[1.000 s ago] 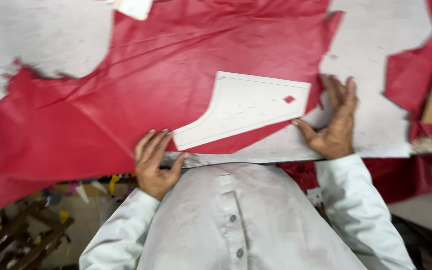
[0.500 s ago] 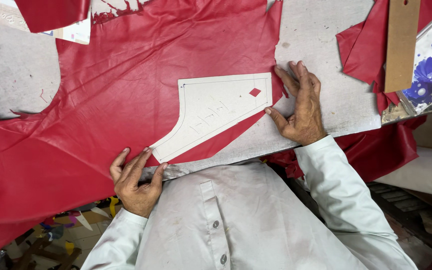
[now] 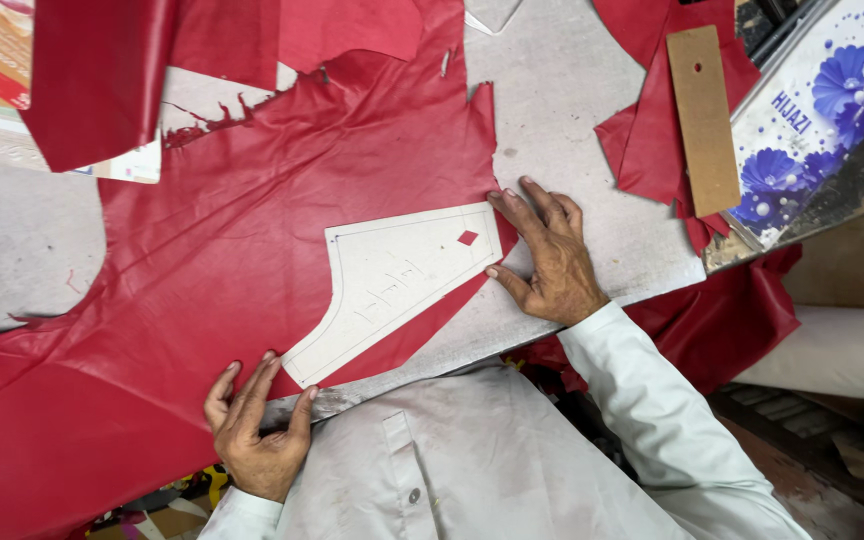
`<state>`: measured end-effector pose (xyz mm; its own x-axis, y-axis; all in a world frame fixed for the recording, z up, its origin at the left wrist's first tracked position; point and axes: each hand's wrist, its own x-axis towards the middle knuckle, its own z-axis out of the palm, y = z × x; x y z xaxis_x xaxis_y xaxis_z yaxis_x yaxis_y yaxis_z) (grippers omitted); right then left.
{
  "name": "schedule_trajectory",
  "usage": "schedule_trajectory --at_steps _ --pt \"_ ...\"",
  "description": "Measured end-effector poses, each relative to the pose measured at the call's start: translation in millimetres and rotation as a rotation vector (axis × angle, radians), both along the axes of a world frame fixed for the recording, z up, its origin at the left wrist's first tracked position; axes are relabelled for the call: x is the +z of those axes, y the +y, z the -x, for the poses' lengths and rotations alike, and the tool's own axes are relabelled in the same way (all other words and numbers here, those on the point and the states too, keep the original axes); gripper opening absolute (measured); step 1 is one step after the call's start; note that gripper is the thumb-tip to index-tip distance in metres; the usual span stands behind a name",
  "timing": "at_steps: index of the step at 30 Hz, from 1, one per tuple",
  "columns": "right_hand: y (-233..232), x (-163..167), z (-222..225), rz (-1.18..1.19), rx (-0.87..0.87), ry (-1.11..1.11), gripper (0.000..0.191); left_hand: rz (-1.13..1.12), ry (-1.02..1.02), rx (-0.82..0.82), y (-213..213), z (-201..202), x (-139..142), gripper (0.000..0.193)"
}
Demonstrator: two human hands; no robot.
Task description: The person lays out red leather on a work table, positions a paper pattern on the material, and uses a utility knife to cut the leather along the pattern edges. The person removes the cut piece and scrap, then repeats the process with another pattern on the same leather sheet.
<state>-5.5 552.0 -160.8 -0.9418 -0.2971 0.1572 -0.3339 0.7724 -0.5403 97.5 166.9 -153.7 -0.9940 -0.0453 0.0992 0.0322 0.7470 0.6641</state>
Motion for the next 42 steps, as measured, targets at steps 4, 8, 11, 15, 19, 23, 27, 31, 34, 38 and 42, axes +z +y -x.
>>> schedule_trajectory --at_steps 4,8,11,15,19,23,27,31,34,38,42 --pt "-3.2 3.4 4.3 0.008 0.0 -0.017 0.092 0.016 -0.01 0.002 -0.5 3.4 2.7 0.055" --pt "-4.8 6.1 5.7 -0.006 -0.013 -0.028 0.088 0.03 0.009 0.001 -0.2 7.7 5.8 0.054" --pt "-4.7 4.7 4.6 -0.013 -0.015 -0.009 0.086 0.031 0.027 -0.013 -1.8 7.6 4.5 0.051" --pt "-2.5 -2.3 1.7 -0.023 0.005 0.007 0.086 0.043 0.041 -0.043 -7.0 3.2 -3.5 0.047" --pt "0.9 -9.7 -1.6 -0.024 0.02 -0.023 0.089 0.01 0.022 -0.088 -12.2 -1.2 -9.1 0.046" --pt "2.3 -14.0 -4.6 -0.037 0.039 -0.016 0.09 0.038 0.005 -0.088 -12.3 -2.9 -9.3 0.044" --pt "2.1 -16.8 -6.9 -0.04 0.018 -0.028 0.086 0.038 0.001 -0.095 -11.6 -3.3 -9.6 0.042" --pt "2.1 -19.5 -8.2 -0.032 0.007 -0.032 0.073 0.043 -0.009 -0.075 -14.4 -5.5 -12.5 0.042" --pt "1.5 -21.1 -8.8 -0.041 0.023 -0.038 0.069 0.036 -0.012 -0.092 -17.8 -7.7 -14.8 0.042" --pt "-0.5 -21.1 -8.6 -0.106 0.033 -0.032 0.064 0.055 -0.012 -0.078 -19.0 -10.4 -16.9 0.042" --pt "-1.7 -20.0 -7.1 -0.095 0.027 -0.035 0.06 0.071 0.002 -0.074 -18.0 -11.1 -18.9 0.039"
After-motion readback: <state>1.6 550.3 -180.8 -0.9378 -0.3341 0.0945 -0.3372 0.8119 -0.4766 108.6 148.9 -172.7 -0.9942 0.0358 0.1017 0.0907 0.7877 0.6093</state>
